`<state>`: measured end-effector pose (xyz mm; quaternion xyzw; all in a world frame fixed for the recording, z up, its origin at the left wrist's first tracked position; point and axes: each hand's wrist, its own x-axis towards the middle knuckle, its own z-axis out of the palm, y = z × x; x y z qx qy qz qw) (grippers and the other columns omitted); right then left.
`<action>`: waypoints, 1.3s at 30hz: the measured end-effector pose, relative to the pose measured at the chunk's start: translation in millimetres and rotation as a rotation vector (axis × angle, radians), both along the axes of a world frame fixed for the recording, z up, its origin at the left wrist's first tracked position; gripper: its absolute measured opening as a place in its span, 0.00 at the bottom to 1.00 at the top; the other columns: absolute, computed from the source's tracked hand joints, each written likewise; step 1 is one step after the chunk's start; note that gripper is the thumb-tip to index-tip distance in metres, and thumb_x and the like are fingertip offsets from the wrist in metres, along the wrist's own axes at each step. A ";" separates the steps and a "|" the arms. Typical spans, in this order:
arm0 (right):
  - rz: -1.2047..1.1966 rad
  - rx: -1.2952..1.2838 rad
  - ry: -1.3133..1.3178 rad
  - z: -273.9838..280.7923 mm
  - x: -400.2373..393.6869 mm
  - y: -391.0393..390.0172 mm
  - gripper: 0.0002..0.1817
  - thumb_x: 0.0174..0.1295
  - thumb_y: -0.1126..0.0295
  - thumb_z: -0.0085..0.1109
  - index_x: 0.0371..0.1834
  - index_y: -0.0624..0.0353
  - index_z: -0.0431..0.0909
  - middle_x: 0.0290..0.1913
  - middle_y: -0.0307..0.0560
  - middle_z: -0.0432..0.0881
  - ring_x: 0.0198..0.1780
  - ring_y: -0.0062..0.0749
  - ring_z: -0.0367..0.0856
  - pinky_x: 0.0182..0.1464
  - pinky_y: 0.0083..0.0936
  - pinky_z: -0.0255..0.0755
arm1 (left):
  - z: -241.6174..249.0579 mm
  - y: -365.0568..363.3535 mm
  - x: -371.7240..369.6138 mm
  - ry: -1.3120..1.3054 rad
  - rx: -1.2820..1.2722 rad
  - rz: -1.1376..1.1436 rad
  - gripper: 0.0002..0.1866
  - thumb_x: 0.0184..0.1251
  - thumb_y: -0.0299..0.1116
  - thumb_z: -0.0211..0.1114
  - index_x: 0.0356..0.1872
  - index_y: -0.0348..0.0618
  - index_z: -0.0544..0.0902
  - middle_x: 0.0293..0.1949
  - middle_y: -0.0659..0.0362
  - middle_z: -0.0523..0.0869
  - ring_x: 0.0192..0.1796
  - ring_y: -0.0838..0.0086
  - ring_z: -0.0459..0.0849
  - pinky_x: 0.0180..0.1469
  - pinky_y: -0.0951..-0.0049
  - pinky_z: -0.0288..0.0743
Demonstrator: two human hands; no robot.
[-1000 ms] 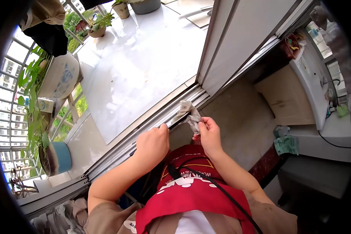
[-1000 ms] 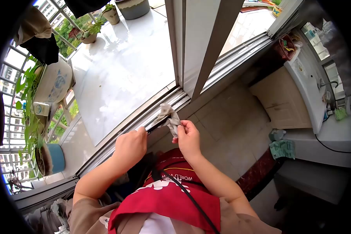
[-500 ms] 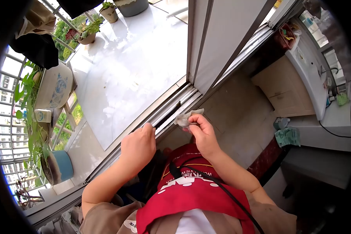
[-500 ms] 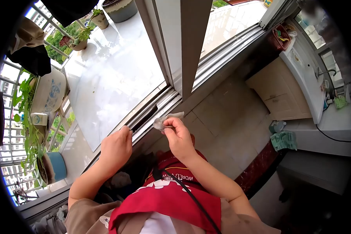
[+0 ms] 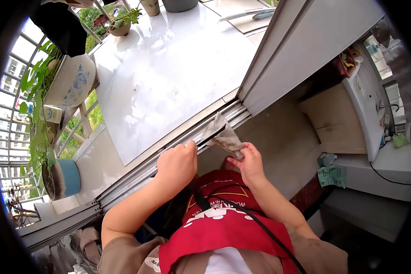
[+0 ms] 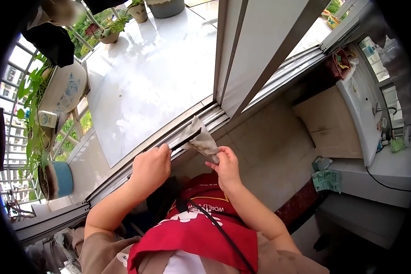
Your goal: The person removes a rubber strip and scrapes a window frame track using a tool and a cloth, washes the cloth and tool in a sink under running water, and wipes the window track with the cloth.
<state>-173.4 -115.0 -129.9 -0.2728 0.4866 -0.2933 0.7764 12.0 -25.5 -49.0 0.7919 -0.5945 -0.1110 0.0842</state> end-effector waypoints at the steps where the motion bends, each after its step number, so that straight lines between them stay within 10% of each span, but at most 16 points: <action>1: 0.008 -0.006 0.007 -1.1 -1.5 -1.5 0.09 0.67 0.74 0.42 0.47 0.58 0.70 0.45 0.46 0.78 0.47 0.32 0.78 0.50 0.41 0.79 | -4.2 -1.0 -0.2 0.007 -0.006 0.008 0.09 0.67 0.32 0.57 0.28 0.41 0.73 0.21 0.50 0.81 0.25 0.53 0.82 0.27 0.57 0.75; 6: 0.030 -0.067 -0.038 -1.1 -3.4 -4.4 0.09 0.67 0.74 0.43 0.47 0.59 0.71 0.45 0.43 0.77 0.46 0.28 0.78 0.46 0.33 0.81 | 0.9 -0.4 -0.3 -0.170 0.064 -0.183 0.04 0.54 0.26 0.63 0.30 0.43 0.76 0.26 0.53 0.83 0.27 0.62 0.87 0.25 0.66 0.79; 39: 0.119 -0.399 0.182 10.4 -6.7 -26.7 0.08 0.71 0.69 0.49 0.48 0.60 0.72 0.45 0.40 0.78 0.45 0.21 0.77 0.45 0.25 0.79 | -40.4 -74.7 -71.9 -0.100 0.245 0.039 0.07 0.59 0.29 0.64 0.35 0.41 0.77 0.28 0.53 0.88 0.32 0.65 0.90 0.28 0.68 0.83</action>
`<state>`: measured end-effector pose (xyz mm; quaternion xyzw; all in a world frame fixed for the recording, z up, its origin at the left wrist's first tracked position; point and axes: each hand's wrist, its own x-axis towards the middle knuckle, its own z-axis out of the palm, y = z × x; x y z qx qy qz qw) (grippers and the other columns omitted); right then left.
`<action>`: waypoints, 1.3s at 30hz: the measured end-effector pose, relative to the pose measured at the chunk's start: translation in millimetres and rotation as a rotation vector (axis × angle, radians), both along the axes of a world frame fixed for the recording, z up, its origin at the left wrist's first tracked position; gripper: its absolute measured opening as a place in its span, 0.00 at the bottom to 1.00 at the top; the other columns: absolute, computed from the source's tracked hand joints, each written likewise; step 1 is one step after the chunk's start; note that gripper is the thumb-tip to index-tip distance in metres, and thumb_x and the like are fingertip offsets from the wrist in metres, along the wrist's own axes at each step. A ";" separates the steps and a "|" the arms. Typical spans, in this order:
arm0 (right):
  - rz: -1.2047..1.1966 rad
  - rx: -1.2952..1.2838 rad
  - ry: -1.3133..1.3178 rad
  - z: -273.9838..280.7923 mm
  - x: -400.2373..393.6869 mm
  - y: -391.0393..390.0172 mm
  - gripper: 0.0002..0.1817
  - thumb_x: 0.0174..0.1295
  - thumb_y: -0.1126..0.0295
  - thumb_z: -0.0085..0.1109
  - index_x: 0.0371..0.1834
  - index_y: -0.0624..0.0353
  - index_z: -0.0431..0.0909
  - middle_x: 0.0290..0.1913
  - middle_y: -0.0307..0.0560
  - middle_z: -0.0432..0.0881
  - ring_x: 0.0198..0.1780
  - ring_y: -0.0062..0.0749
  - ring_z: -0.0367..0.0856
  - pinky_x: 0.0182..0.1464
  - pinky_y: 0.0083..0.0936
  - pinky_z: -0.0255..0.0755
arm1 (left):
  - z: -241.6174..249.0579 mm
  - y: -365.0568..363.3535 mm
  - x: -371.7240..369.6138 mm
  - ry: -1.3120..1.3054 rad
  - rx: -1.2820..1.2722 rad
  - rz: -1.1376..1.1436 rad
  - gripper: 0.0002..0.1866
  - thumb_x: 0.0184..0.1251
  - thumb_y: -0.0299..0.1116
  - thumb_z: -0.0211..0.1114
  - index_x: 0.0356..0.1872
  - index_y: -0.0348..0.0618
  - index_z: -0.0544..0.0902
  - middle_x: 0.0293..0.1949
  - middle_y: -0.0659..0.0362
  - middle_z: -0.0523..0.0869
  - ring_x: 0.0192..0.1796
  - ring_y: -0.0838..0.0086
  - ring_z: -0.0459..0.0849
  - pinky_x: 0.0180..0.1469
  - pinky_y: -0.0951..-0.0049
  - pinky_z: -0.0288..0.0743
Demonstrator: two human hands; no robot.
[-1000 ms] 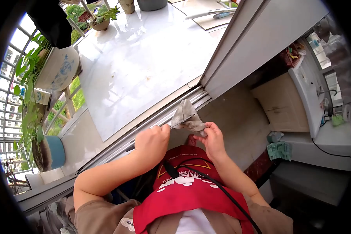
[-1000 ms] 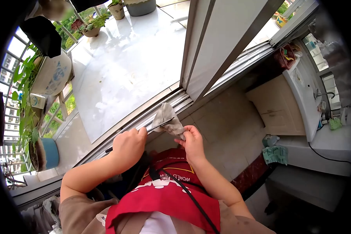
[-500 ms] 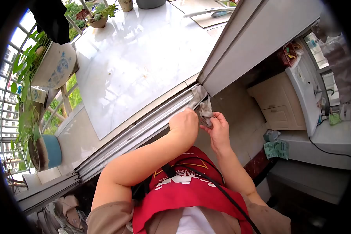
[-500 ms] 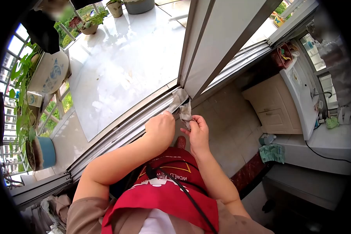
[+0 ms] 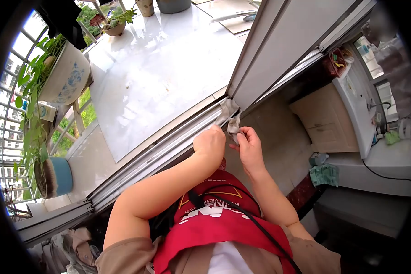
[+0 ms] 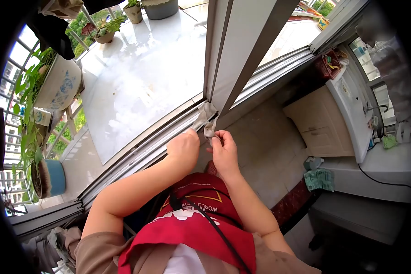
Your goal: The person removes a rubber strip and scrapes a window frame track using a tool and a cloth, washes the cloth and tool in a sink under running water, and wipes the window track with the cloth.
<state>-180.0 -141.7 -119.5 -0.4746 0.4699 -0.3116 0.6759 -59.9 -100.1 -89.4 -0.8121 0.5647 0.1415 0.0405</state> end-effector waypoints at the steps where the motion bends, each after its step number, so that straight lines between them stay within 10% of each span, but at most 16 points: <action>1: -0.023 -0.022 -0.021 -0.2 2.4 0.3 0.08 0.69 0.71 0.51 0.47 0.62 0.73 0.40 0.39 0.77 0.39 0.19 0.76 0.40 0.21 0.79 | -2.0 2.8 1.4 -0.029 -0.019 -0.008 0.08 0.59 0.30 0.65 0.35 0.41 0.77 0.28 0.54 0.88 0.32 0.68 0.90 0.27 0.69 0.83; 9: 0.062 0.059 -0.021 7.5 -0.8 14.0 0.07 0.67 0.71 0.51 0.45 0.60 0.75 0.37 0.37 0.79 0.34 0.17 0.78 0.30 0.18 0.73 | 53.0 39.4 34.1 -0.039 0.170 -0.094 0.07 0.60 0.30 0.64 0.34 0.38 0.77 0.28 0.52 0.88 0.31 0.61 0.90 0.29 0.66 0.82; 20: 0.508 0.048 0.256 -7.6 -54.3 38.5 0.06 0.61 0.71 0.52 0.32 0.62 0.77 0.22 0.37 0.75 0.25 0.19 0.72 0.29 0.23 0.68 | 52.3 45.9 49.3 0.214 -0.273 -0.067 0.11 0.69 0.33 0.54 0.27 0.38 0.74 0.20 0.44 0.80 0.26 0.49 0.81 0.29 0.52 0.73; 23: 0.391 0.163 0.052 6.0 -56.9 35.6 0.05 0.63 0.75 0.51 0.32 0.60 0.76 0.24 0.32 0.75 0.24 0.14 0.70 0.27 0.16 0.65 | 35.5 54.8 56.4 0.475 -0.376 -0.012 0.13 0.69 0.34 0.54 0.26 0.38 0.78 0.17 0.45 0.80 0.23 0.51 0.83 0.29 0.57 0.76; 26: 0.397 0.137 0.065 29.3 -32.2 38.6 0.03 0.63 0.74 0.54 0.36 0.61 0.77 0.25 0.32 0.76 0.25 0.12 0.70 0.28 0.14 0.65 | 18.1 63.7 47.5 1.559 -0.109 0.306 0.18 0.74 0.41 0.53 0.41 0.38 0.87 0.56 0.44 0.81 0.62 0.66 0.76 0.62 0.65 0.68; 27: 0.420 0.005 0.110 31.1 -25.7 40.1 0.03 0.63 0.74 0.56 0.38 0.61 0.77 0.26 0.32 0.76 0.26 0.11 0.70 0.29 0.13 0.65 | 3.5 66.0 43.6 1.809 -0.074 0.266 0.19 0.75 0.40 0.53 0.44 0.36 0.87 0.70 0.48 0.68 0.73 0.68 0.60 0.72 0.64 0.54; 30: 0.383 0.095 -0.134 22.9 -15.0 52.2 0.11 0.65 0.74 0.58 0.49 0.62 0.76 0.35 0.36 0.80 0.32 0.13 0.73 0.33 0.11 0.66 | -13.0 71.7 36.3 2.248 -0.055 0.493 0.18 0.76 0.38 0.53 0.46 0.34 0.85 0.65 0.52 0.74 0.64 0.73 0.72 0.66 0.71 0.65; 33: 0.136 0.137 -0.153 37.2 -2.7 67.1 0.14 0.64 0.74 0.60 0.52 0.62 0.74 0.40 0.38 0.77 0.38 0.15 0.74 0.36 0.13 0.69 | -10.0 81.1 23.4 2.084 -0.187 0.633 0.16 0.76 0.37 0.54 0.49 0.35 0.84 0.58 0.59 0.79 0.55 0.78 0.77 0.60 0.76 0.69; 36: 0.071 -0.641 0.390 47.1 0.1 85.7 0.17 0.65 0.73 0.61 0.54 0.62 0.69 0.43 0.41 0.73 0.42 0.20 0.74 0.44 0.17 0.73 | -15.3 86.9 15.8 2.005 -0.543 0.804 0.18 0.79 0.38 0.52 0.57 0.36 0.80 0.48 0.64 0.78 0.47 0.82 0.74 0.54 0.79 0.69; 39: 0.273 0.117 0.051 50.7 8.0 103.8 0.20 0.66 0.69 0.63 0.55 0.63 0.66 0.42 0.42 0.74 0.42 0.19 0.75 0.44 0.17 0.73 | -7.6 86.2 18.0 1.818 -0.751 0.733 0.17 0.79 0.38 0.53 0.57 0.38 0.81 0.46 0.64 0.72 0.48 0.84 0.70 0.50 0.80 0.68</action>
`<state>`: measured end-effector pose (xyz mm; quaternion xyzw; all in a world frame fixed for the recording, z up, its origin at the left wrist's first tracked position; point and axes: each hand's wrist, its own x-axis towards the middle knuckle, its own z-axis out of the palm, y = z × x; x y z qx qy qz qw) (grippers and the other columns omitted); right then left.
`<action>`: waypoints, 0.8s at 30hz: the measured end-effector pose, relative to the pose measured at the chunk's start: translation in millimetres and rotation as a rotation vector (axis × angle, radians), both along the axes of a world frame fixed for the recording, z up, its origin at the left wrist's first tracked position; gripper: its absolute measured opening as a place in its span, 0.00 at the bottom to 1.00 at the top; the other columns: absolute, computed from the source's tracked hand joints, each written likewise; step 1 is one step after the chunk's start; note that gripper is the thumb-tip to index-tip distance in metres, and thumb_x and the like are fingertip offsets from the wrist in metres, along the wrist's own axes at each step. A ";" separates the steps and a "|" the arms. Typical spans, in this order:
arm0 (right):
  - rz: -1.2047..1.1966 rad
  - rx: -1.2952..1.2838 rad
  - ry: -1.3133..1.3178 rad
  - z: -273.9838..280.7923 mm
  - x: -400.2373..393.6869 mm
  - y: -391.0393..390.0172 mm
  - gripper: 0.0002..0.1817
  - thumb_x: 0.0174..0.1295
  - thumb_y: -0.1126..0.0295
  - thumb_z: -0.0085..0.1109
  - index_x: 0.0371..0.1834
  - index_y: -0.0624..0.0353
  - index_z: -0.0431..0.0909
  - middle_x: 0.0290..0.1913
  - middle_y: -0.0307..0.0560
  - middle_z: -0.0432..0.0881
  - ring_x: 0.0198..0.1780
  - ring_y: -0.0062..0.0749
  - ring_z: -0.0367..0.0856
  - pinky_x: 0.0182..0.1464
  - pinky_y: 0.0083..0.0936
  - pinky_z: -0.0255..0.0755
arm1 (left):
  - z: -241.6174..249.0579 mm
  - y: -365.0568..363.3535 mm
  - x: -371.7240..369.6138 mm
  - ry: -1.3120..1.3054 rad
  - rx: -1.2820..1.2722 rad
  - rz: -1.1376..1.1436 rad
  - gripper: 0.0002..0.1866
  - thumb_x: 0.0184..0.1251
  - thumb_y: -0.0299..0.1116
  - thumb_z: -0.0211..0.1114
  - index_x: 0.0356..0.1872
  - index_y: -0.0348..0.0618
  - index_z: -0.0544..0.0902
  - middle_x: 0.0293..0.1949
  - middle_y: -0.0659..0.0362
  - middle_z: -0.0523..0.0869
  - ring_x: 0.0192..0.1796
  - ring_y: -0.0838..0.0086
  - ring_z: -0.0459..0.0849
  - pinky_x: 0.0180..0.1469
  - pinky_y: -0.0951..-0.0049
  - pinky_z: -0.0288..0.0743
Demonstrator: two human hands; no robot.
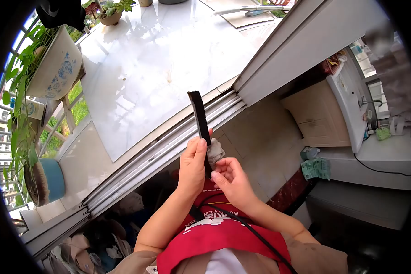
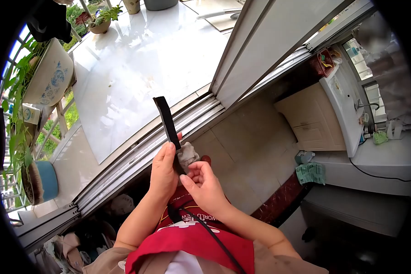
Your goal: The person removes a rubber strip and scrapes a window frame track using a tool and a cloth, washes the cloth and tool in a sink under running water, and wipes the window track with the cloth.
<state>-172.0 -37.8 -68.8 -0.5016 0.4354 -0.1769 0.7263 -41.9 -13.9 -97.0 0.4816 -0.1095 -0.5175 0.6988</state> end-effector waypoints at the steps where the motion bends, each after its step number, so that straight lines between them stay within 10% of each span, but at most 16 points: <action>1: 0.016 0.221 -0.127 -1.2 7.4 4.5 0.21 0.66 0.67 0.64 0.54 0.64 0.66 0.42 0.42 0.74 0.42 0.18 0.75 0.44 0.17 0.73 | 8.6 -0.7 2.3 -0.151 -0.008 0.000 0.17 0.78 0.37 0.54 0.56 0.38 0.82 0.48 0.63 0.71 0.47 0.84 0.70 0.49 0.80 0.67; 9: 0.173 -0.388 0.210 -11.0 36.4 21.0 0.16 0.69 0.69 0.60 0.53 0.62 0.67 0.43 0.41 0.74 0.46 0.24 0.78 0.47 0.22 0.77 | 18.0 17.9 33.7 -0.316 -0.002 -0.152 0.18 0.77 0.38 0.56 0.59 0.37 0.80 0.53 0.61 0.73 0.51 0.80 0.75 0.56 0.76 0.70; 10: 0.047 -0.106 -0.121 -17.1 45.8 28.3 0.15 0.69 0.70 0.60 0.53 0.63 0.68 0.44 0.41 0.74 0.47 0.24 0.77 0.47 0.22 0.76 | 18.8 19.5 37.4 -0.421 0.004 -0.181 0.19 0.77 0.38 0.56 0.59 0.37 0.79 0.54 0.60 0.74 0.52 0.79 0.74 0.57 0.75 0.69; 17: -0.470 0.443 -0.229 -8.3 57.2 47.6 0.13 0.77 0.59 0.41 0.41 0.56 0.66 0.21 0.34 0.63 0.16 0.15 0.57 0.18 0.18 0.56 | 26.7 26.7 106.2 -0.373 0.038 0.053 0.28 0.63 0.20 0.58 0.67 0.37 0.71 0.60 0.54 0.70 0.52 0.74 0.78 0.50 0.76 0.76; 24: -0.687 0.515 -0.390 5.1 75.5 8.7 0.17 0.78 0.51 0.37 0.38 0.51 0.63 0.19 0.32 0.59 0.16 0.18 0.55 0.23 0.24 0.61 | -4.2 77.4 165.1 -0.403 0.124 0.321 0.25 0.67 0.18 0.43 0.67 0.37 0.65 0.56 0.49 0.75 0.55 0.65 0.78 0.58 0.68 0.75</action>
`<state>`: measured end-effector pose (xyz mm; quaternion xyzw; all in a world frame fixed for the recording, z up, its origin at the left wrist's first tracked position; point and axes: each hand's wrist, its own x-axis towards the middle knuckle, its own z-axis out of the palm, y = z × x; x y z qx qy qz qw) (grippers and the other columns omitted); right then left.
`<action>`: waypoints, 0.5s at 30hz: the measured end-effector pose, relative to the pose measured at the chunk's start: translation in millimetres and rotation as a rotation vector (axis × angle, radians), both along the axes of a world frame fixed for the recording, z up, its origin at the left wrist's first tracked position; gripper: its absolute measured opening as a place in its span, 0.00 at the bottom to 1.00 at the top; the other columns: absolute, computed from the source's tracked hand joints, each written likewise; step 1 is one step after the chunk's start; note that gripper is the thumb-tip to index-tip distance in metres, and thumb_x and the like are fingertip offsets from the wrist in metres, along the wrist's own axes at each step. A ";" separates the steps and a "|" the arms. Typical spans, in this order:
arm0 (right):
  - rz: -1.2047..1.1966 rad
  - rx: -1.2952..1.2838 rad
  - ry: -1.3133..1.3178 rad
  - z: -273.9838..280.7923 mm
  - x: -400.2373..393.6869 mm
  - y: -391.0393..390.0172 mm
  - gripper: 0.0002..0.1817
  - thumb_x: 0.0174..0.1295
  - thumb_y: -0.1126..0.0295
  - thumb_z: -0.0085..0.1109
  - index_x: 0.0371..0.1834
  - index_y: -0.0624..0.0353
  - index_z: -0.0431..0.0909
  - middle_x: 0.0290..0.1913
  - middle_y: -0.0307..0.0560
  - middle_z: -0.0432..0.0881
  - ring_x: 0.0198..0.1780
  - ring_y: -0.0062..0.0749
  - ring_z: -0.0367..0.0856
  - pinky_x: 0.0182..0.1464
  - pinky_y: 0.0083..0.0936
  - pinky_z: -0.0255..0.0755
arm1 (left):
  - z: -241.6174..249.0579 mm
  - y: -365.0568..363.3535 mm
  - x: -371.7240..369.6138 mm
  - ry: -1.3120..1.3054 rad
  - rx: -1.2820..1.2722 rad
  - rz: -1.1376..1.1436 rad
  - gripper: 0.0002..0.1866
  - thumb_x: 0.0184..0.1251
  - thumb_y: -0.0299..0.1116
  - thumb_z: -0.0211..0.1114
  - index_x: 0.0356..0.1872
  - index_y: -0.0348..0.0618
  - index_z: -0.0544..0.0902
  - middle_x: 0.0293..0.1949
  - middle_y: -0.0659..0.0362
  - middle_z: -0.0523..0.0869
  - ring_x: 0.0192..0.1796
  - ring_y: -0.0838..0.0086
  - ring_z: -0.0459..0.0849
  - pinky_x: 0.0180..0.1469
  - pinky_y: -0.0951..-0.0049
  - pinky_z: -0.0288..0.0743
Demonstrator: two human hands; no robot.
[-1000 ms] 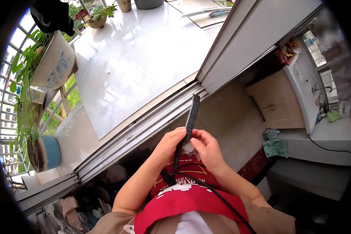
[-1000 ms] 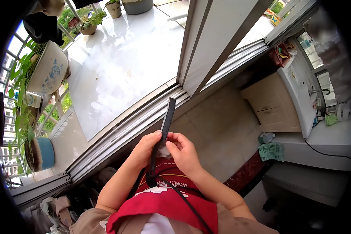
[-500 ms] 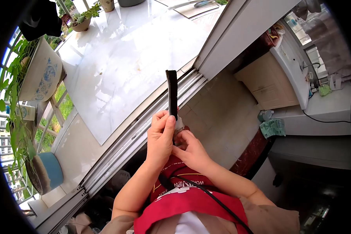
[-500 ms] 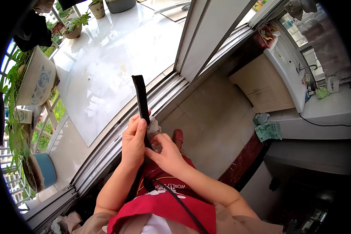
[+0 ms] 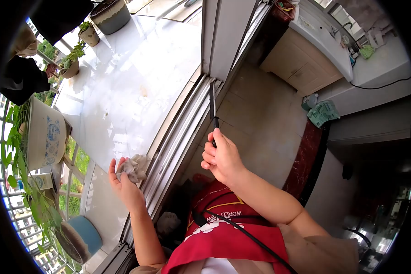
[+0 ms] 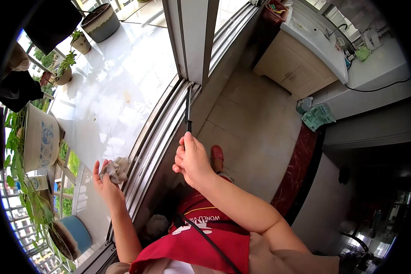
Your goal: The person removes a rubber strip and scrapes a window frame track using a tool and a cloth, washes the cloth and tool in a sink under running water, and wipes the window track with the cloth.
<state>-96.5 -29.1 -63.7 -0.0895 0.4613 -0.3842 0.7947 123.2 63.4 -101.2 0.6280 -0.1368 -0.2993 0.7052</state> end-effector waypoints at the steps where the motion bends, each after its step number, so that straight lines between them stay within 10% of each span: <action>1: -0.090 0.022 -0.011 0.7 6.1 -6.3 0.17 0.78 0.51 0.35 0.38 0.50 0.63 0.19 0.32 0.59 0.17 0.19 0.55 0.25 0.26 0.62 | -3.9 10.1 5.9 -0.001 -0.003 -0.011 0.25 0.67 0.18 0.43 0.67 0.37 0.65 0.56 0.49 0.75 0.55 0.65 0.78 0.58 0.68 0.75; 6: -0.176 0.128 -0.126 0.7 32.7 -15.1 0.17 0.78 0.51 0.33 0.35 0.49 0.61 0.18 0.32 0.57 0.17 0.20 0.53 0.24 0.25 0.59 | -21.2 64.2 31.1 -0.558 0.376 0.136 0.17 0.73 0.24 0.43 0.58 0.34 0.73 0.54 0.52 0.77 0.56 0.68 0.75 0.61 0.69 0.66; 15: -0.205 0.050 -0.055 -22.2 40.6 0.5 0.18 0.78 0.49 0.34 0.35 0.47 0.61 0.17 0.31 0.56 0.15 0.21 0.52 0.20 0.24 0.54 | -27.4 69.6 22.1 -0.589 0.369 0.138 0.14 0.73 0.23 0.44 0.51 0.33 0.76 0.50 0.54 0.77 0.53 0.69 0.75 0.60 0.70 0.66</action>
